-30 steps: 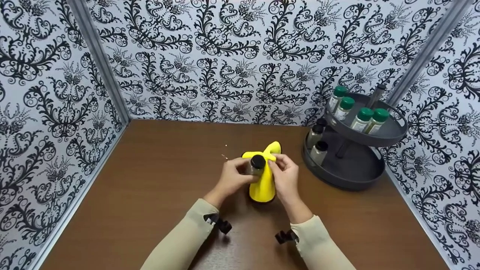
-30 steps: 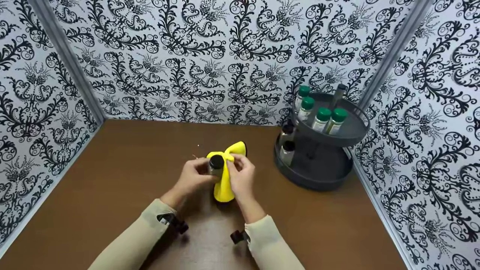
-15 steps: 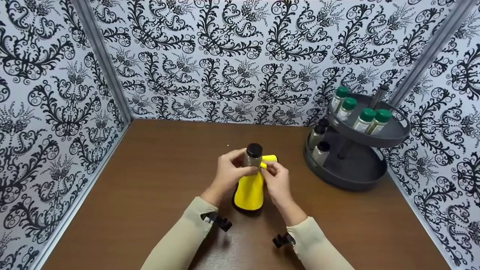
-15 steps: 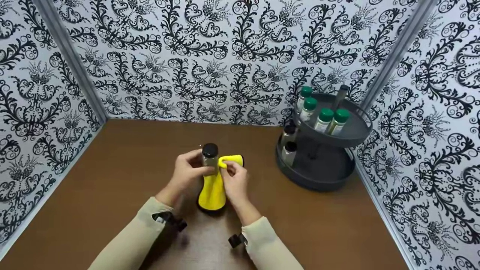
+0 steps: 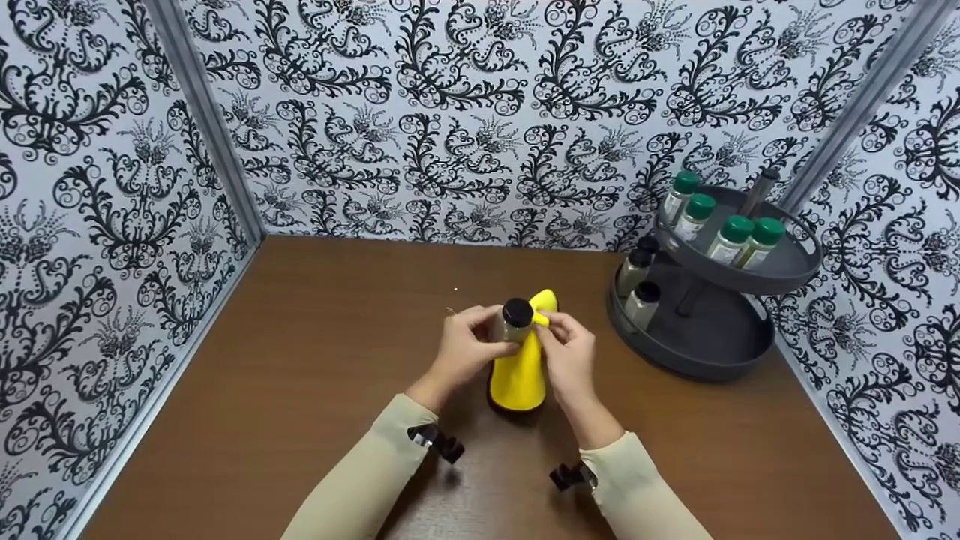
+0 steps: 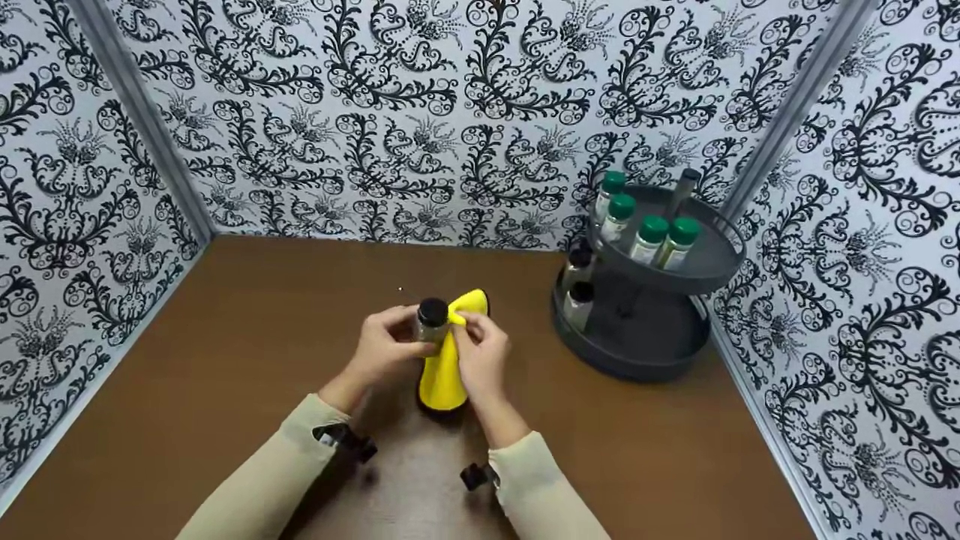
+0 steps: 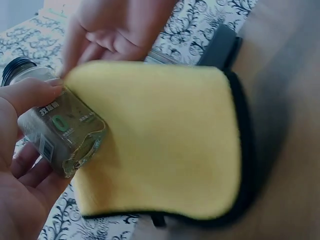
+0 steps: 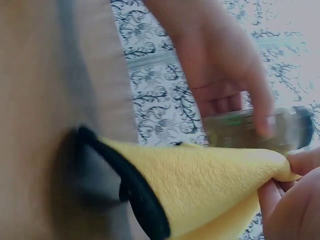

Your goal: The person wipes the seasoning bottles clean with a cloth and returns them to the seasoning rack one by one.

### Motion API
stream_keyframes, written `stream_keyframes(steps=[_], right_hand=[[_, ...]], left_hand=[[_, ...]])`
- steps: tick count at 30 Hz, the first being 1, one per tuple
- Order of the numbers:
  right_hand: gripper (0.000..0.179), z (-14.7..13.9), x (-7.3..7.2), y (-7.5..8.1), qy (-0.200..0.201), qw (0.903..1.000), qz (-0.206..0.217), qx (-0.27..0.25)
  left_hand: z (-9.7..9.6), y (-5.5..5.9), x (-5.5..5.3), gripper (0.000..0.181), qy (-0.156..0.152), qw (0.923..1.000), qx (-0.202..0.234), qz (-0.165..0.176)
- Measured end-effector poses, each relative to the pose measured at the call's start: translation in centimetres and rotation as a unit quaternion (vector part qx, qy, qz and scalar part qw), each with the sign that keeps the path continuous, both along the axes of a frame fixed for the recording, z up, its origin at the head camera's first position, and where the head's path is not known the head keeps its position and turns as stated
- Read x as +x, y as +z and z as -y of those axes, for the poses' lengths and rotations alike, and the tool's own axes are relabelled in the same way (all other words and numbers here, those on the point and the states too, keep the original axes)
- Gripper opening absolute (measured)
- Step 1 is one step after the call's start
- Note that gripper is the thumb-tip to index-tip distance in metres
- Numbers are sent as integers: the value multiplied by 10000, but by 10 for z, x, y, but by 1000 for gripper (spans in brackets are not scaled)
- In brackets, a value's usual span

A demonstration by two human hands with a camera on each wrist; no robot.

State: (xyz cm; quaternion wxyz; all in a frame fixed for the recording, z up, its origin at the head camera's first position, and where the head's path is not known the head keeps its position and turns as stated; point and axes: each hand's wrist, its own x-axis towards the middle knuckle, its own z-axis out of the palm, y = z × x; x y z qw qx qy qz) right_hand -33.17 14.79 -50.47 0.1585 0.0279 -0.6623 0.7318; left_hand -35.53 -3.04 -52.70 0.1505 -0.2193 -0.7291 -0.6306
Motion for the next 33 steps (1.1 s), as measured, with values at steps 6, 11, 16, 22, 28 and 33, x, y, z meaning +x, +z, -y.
stream_keyframes(steps=[6,11,16,22,28,33], right_hand=[[19,-5,3,17,-158,9983,-323,-468],[21,-9,6,26,-212,9972,-503,-517],[20,-12,5,25,-153,9980,-501,-362],[18,-12,-1,14,59,9988,-308,-366],[16,-7,-5,1,187,9993,-228,-228],[14,-3,-7,-8,350,9992,-79,-171]], left_hand=[[-2,-14,-4,46,-52,9995,-284,107],[-4,-21,-5,47,-183,9989,-390,181],[-6,-21,-4,46,-324,9985,-383,207],[-7,-14,-2,47,-498,9985,-223,26],[-5,-4,2,48,-427,9990,-92,37],[-4,2,4,47,-279,9996,29,50]])
